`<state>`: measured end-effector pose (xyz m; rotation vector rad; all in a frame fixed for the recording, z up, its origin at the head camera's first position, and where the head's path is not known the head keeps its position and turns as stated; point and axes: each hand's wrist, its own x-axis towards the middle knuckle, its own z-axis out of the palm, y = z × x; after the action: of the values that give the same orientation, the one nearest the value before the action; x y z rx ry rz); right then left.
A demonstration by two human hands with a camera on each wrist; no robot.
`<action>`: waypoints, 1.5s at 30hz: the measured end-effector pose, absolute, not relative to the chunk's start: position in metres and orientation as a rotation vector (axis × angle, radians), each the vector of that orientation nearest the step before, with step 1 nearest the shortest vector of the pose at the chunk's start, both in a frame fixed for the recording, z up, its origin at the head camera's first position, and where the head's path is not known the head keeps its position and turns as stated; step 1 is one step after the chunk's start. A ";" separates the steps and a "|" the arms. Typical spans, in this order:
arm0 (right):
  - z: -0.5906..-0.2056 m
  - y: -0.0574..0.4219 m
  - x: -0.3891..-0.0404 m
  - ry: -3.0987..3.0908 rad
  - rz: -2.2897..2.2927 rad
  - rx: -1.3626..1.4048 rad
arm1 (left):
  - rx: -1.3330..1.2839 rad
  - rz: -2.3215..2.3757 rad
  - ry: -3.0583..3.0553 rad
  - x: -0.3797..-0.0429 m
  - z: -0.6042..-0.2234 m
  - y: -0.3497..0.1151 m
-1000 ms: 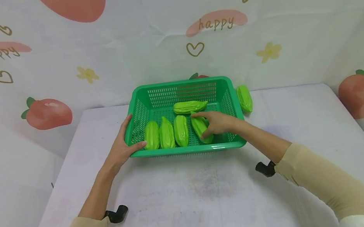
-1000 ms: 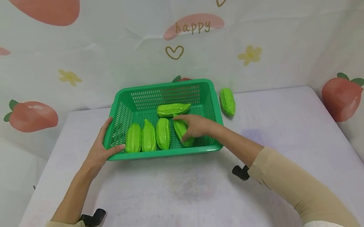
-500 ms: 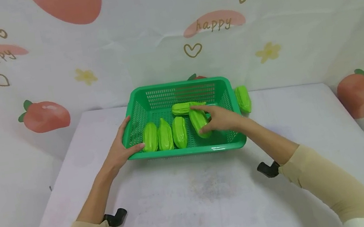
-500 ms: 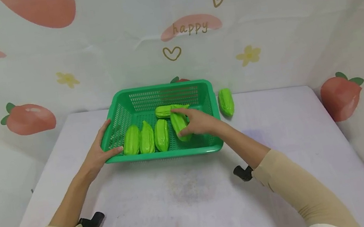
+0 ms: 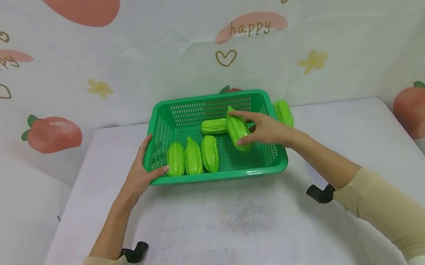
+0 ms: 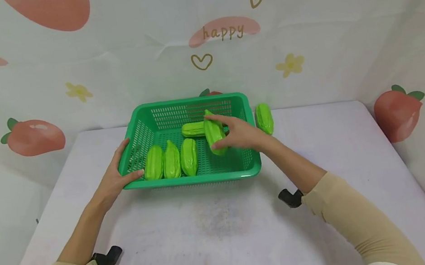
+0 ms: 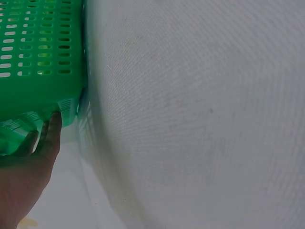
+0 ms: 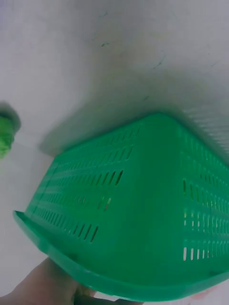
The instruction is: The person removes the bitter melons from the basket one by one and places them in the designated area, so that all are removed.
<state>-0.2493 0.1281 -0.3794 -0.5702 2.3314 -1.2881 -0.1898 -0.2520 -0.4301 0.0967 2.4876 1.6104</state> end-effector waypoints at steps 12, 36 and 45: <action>-0.368 0.143 -0.252 2.334 -1.310 -0.526 | 0.108 1.618 2.491 -0.191 -0.432 -0.252; -0.351 0.182 -0.249 2.387 -1.464 -0.431 | 0.095 1.638 2.480 -0.190 -0.433 -0.251; -0.352 0.199 -0.250 2.414 -1.448 -0.401 | 0.079 1.643 2.479 -0.189 -0.432 -0.251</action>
<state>-0.2505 0.1986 -0.3517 -0.4009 2.4139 -1.4478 -0.1889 -0.2511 -0.4323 0.0794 2.4791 1.6426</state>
